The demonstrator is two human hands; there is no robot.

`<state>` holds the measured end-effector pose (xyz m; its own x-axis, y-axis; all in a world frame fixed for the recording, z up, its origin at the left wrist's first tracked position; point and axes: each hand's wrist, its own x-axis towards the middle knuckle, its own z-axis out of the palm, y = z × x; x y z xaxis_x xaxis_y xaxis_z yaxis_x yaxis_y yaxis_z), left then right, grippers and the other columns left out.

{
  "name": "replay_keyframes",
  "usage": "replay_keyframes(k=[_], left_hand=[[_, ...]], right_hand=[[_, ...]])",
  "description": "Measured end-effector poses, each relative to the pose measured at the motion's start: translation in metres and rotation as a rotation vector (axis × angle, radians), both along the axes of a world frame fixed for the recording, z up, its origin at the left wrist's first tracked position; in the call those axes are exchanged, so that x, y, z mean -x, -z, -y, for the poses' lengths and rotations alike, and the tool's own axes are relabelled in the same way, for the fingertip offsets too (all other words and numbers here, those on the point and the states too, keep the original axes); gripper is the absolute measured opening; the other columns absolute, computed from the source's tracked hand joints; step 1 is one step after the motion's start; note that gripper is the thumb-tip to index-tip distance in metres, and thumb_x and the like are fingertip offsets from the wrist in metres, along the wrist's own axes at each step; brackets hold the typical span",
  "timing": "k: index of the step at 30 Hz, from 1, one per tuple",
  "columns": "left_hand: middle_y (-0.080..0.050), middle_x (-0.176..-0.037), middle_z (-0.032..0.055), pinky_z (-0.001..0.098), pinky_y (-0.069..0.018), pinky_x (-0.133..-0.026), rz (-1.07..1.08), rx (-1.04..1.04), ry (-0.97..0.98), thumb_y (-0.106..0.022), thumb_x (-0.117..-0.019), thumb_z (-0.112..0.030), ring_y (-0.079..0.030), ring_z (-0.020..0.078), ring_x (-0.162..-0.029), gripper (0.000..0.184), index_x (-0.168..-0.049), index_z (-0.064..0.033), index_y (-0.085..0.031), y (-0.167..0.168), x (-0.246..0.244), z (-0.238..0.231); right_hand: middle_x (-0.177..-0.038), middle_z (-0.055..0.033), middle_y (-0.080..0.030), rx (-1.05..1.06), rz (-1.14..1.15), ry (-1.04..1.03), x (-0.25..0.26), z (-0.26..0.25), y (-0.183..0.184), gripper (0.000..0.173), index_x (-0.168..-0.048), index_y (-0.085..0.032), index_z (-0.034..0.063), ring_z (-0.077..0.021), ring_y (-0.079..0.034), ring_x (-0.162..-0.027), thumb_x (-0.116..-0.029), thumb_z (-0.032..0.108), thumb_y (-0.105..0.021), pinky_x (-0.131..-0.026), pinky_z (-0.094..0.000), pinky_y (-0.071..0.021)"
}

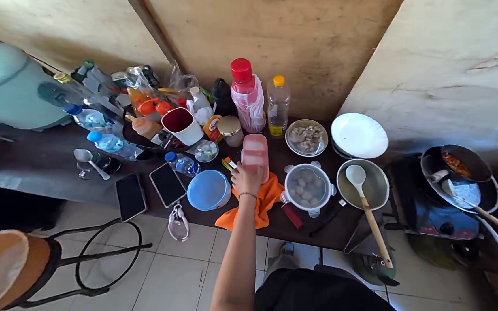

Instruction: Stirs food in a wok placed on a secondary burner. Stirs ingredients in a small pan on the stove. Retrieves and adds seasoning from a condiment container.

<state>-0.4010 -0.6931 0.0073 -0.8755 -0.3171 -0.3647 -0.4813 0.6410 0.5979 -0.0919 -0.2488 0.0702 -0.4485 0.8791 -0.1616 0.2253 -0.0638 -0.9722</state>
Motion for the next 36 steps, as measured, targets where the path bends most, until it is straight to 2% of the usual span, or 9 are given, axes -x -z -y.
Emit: replay_keyframes(k=[4, 9, 14, 16, 18, 20, 23, 29, 36], left_hand=[[-0.028, -0.158, 0.0358, 0.0647, -0.0299, -0.114, 0.097, 0.047, -0.017, -0.074, -0.0882, -0.053, -0.029, 0.0515, -0.146, 0.098, -0.156, 0.0037, -0.032, 0.01, 0.023, 0.006], [-0.032, -0.156, 0.0352, 0.0665, -0.0276, -0.114, -0.019, -0.003, -0.043, -0.071, -0.0917, -0.052, -0.03, 0.0507, -0.146, 0.088, -0.152, 0.0025, -0.037, -0.011, 0.025, 0.004], [-0.053, -0.143, 0.0263, 0.0659, -0.0336, -0.11, -0.364, -0.198, 0.212, -0.054, -0.1042, -0.038, -0.047, 0.0458, -0.134, 0.047, -0.136, -0.0041, -0.061, -0.015, 0.007, 0.001], [-0.054, -0.143, 0.0253, 0.0644, -0.0321, -0.112, -0.412, -0.197, 0.243, -0.044, -0.1086, -0.033, -0.048, 0.0443, -0.135, 0.044, -0.135, -0.0027, -0.063, -0.01, 0.005, 0.005], [-0.05, -0.145, 0.0306, 0.0613, -0.0339, -0.113, -0.339, -0.08, 0.15, -0.044, -0.109, -0.027, -0.047, 0.0484, -0.135, 0.044, -0.142, 0.0007, -0.056, -0.004, 0.008, 0.015], [-0.043, -0.149, 0.0348, 0.0583, -0.0365, -0.113, -0.068, 0.045, 0.118, -0.046, -0.1081, -0.029, -0.045, 0.0499, -0.137, 0.053, -0.151, 0.0025, -0.042, -0.001, 0.019, 0.027], [-0.051, -0.146, 0.0276, 0.0549, -0.0413, -0.111, 0.257, 0.151, 0.23, -0.04, -0.1101, -0.033, -0.052, 0.0398, -0.136, 0.053, -0.153, -0.0008, -0.04, 0.004, 0.037, 0.028], [-0.057, -0.141, 0.026, 0.0563, -0.0434, -0.108, 0.281, 0.223, 0.197, -0.027, -0.1127, -0.029, -0.055, 0.0397, -0.133, 0.049, -0.149, -0.002, -0.045, 0.002, 0.041, 0.02], [-0.057, -0.139, 0.028, 0.0587, -0.0406, -0.11, 0.248, 0.265, 0.275, -0.039, -0.1102, -0.03, -0.053, 0.0419, -0.134, 0.046, -0.137, 0.0036, -0.057, 0.006, 0.058, 0.029]], right_hand=[[-0.063, 0.0129, -0.056, 0.001, 0.003, -0.01, -0.002, 0.012, 0.0, 0.027, -0.099, -0.053, 0.0096, 0.0023, -0.049, -0.046, -0.1119, 0.016, -0.031, -0.048, -0.0128, -0.0451], [-0.063, 0.0134, -0.056, -0.036, 0.017, 0.014, -0.009, 0.02, 0.002, 0.027, -0.1, -0.053, 0.009, 0.0023, -0.049, -0.046, -0.1113, 0.014, -0.029, -0.047, -0.0128, -0.0443], [-0.062, 0.0125, -0.056, -0.031, 0.012, 0.03, -0.015, 0.02, 0.009, 0.027, -0.101, -0.054, 0.0075, 0.0013, -0.05, -0.046, -0.1116, 0.015, -0.03, -0.047, -0.0136, -0.0461], [-0.063, 0.0123, -0.055, -0.027, 0.022, 0.035, -0.015, 0.022, 0.01, 0.027, -0.101, -0.054, 0.0073, 0.0012, -0.05, -0.046, -0.1117, 0.015, -0.03, -0.047, -0.0139, -0.0464], [-0.063, 0.0124, -0.055, -0.023, 0.018, 0.03, -0.017, 0.025, 0.011, 0.027, -0.101, -0.054, 0.0073, 0.0012, -0.051, -0.047, -0.1117, 0.015, -0.031, -0.048, -0.0137, -0.0469], [-0.062, 0.0128, -0.055, -0.028, 0.017, 0.026, -0.017, 0.027, 0.011, 0.027, -0.1, -0.054, 0.0075, 0.0014, -0.051, -0.047, -0.1116, 0.014, -0.031, -0.048, -0.0135, -0.0469], [-0.062, 0.0136, -0.055, -0.048, 0.017, 0.026, -0.019, 0.028, 0.011, 0.026, -0.1, -0.054, 0.0077, 0.0021, -0.05, -0.047, -0.1113, 0.014, -0.031, -0.048, -0.0132, -0.0462], [-0.063, 0.0147, -0.053, -0.065, -0.004, 0.016, -0.024, 0.029, 0.008, 0.023, -0.101, -0.053, 0.0074, 0.0036, -0.049, -0.047, -0.1106, 0.014, -0.032, -0.049, -0.0124, -0.0453], [-0.065, 0.0146, -0.051, -0.253, 0.061, -0.084, -0.028, 0.034, -0.002, 0.025, -0.105, -0.051, 0.0005, 0.0071, -0.049, -0.05, -0.1099, 0.014, -0.031, -0.051, -0.0101, -0.0457]])
